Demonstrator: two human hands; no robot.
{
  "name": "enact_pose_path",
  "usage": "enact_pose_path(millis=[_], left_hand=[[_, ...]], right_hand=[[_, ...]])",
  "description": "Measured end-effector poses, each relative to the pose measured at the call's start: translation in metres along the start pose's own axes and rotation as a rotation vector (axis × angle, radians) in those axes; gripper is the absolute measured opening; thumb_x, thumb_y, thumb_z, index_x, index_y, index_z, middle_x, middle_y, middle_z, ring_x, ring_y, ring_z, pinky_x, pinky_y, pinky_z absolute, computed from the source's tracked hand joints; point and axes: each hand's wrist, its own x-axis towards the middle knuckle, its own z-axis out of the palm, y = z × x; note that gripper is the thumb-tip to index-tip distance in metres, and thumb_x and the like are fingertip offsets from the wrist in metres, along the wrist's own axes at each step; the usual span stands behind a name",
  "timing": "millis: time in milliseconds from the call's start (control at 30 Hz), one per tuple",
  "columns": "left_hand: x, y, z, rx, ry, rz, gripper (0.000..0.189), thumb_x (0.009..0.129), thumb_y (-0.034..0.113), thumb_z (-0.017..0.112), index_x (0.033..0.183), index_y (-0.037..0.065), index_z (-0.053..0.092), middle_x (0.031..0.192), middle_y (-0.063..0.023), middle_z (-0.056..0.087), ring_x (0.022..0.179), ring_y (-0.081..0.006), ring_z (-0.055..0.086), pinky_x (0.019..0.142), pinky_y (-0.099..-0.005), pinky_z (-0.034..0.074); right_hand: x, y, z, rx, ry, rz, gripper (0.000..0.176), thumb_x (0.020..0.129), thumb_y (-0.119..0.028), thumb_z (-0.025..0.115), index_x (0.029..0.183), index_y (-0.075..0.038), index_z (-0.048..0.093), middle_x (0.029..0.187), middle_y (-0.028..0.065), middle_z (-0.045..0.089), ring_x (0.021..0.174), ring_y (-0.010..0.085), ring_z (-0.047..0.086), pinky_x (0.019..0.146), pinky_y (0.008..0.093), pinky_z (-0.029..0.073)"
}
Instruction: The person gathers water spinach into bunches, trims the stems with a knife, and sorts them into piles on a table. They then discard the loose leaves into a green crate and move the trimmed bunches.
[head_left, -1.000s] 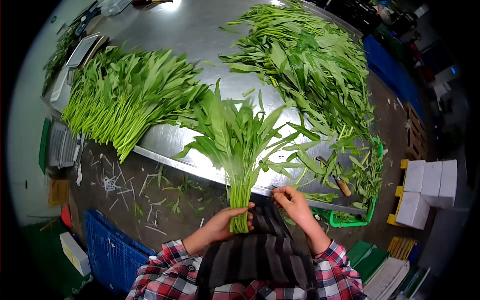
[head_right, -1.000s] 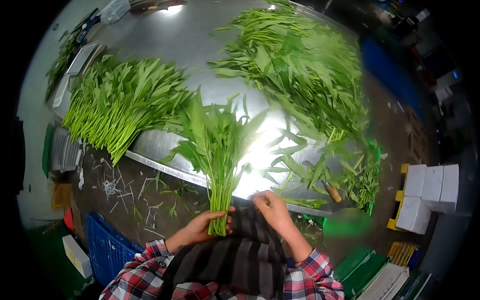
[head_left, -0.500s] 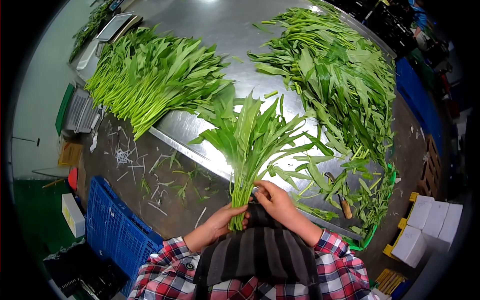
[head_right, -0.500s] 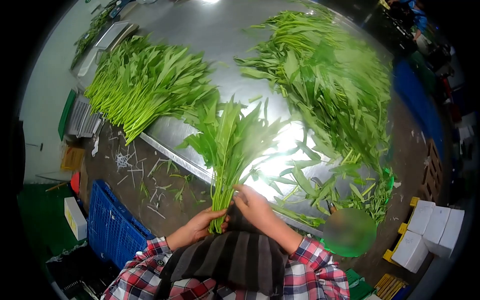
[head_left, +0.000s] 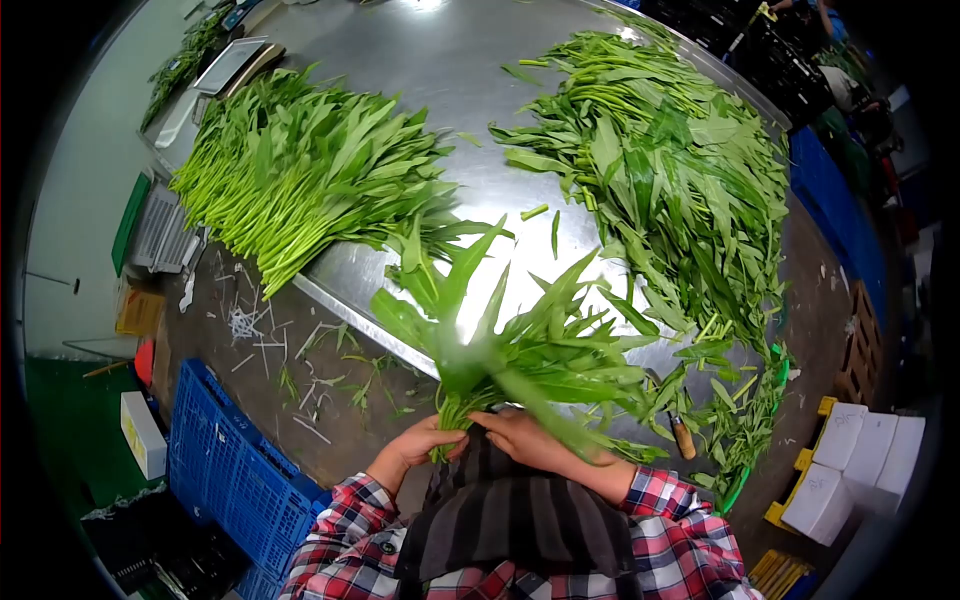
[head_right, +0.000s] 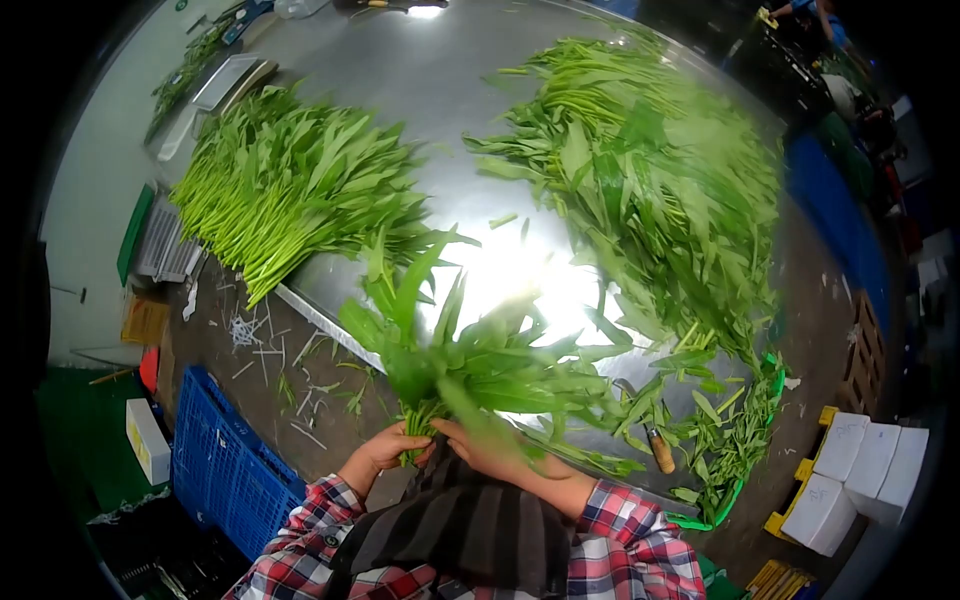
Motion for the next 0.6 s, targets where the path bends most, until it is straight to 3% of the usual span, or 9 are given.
enact_pose_path(millis=[100, 267, 367, 433, 567, 600], left_hand=[[0.003, -0.004, -0.01, 0.03, -0.002, -0.004, 0.013, 0.087, 0.015, 0.056, 0.093, 0.004, 0.054, 0.066, -0.0057, 0.052, 0.056, -0.0147, 0.049, 0.054, -0.0262, 0.04], [-0.003, -0.002, -0.013, -0.066, -0.048, -0.038, 0.028, 0.088, 0.016, 0.055, 0.111, 0.001, 0.051, 0.076, -0.0103, 0.054, 0.055, -0.016, 0.047, 0.051, -0.0278, 0.038], [-0.011, 0.005, -0.002, -0.117, -0.009, -0.063, 0.036, 0.088, 0.02, 0.055, 0.118, 0.001, 0.047, 0.076, -0.0095, 0.054, 0.055, -0.015, 0.048, 0.049, -0.027, 0.038], [-0.015, 0.007, 0.001, -0.11, 0.016, -0.076, 0.041, 0.089, 0.021, 0.054, 0.123, 0.001, 0.044, 0.078, -0.0096, 0.054, 0.055, -0.015, 0.048, 0.048, -0.027, 0.037], [-0.024, 0.012, 0.01, -0.172, 0.122, -0.178, 0.038, 0.089, 0.02, 0.054, 0.12, 0.001, 0.046, 0.073, -0.0083, 0.052, 0.052, -0.0143, 0.047, 0.045, -0.0267, 0.036], [-0.026, 0.022, 0.02, -0.12, 0.125, -0.177, 0.033, 0.089, 0.018, 0.053, 0.113, -0.003, 0.049, 0.072, -0.0088, 0.051, 0.05, -0.0143, 0.046, 0.043, -0.026, 0.034]], right_hand=[[-0.004, 0.011, 0.009, 0.275, 0.05, -0.116, 0.043, 0.082, -0.01, 0.058, 0.124, -0.011, 0.049, 0.087, 0.0161, 0.058, 0.077, 0.032, 0.058, 0.066, 0.0403, 0.046], [-0.023, 0.011, -0.007, 0.168, -0.174, -0.003, 0.032, 0.085, -0.016, 0.057, 0.115, -0.008, 0.054, 0.092, 0.0164, 0.061, 0.086, 0.034, 0.059, 0.075, 0.0392, 0.047], [-0.032, 0.024, 0.0, 0.241, 0.033, -0.14, 0.03, 0.084, -0.02, 0.056, 0.111, -0.007, 0.054, 0.086, 0.0165, 0.06, 0.079, 0.0344, 0.06, 0.066, 0.0419, 0.048], [-0.036, 0.018, -0.018, 0.184, -0.043, -0.09, 0.029, 0.084, -0.021, 0.055, 0.11, -0.007, 0.055, 0.085, 0.0158, 0.06, 0.078, 0.0347, 0.06, 0.067, 0.0422, 0.048], [-0.044, 0.022, -0.027, 0.217, -0.112, -0.101, 0.029, 0.084, -0.023, 0.055, 0.109, -0.009, 0.056, 0.084, 0.0146, 0.061, 0.075, 0.0346, 0.06, 0.067, 0.0422, 0.048], [-0.044, 0.02, -0.031, 0.182, -0.145, -0.091, 0.028, 0.084, -0.024, 0.055, 0.108, -0.009, 0.057, 0.082, 0.0144, 0.061, 0.077, 0.0336, 0.06, 0.068, 0.0421, 0.048]])
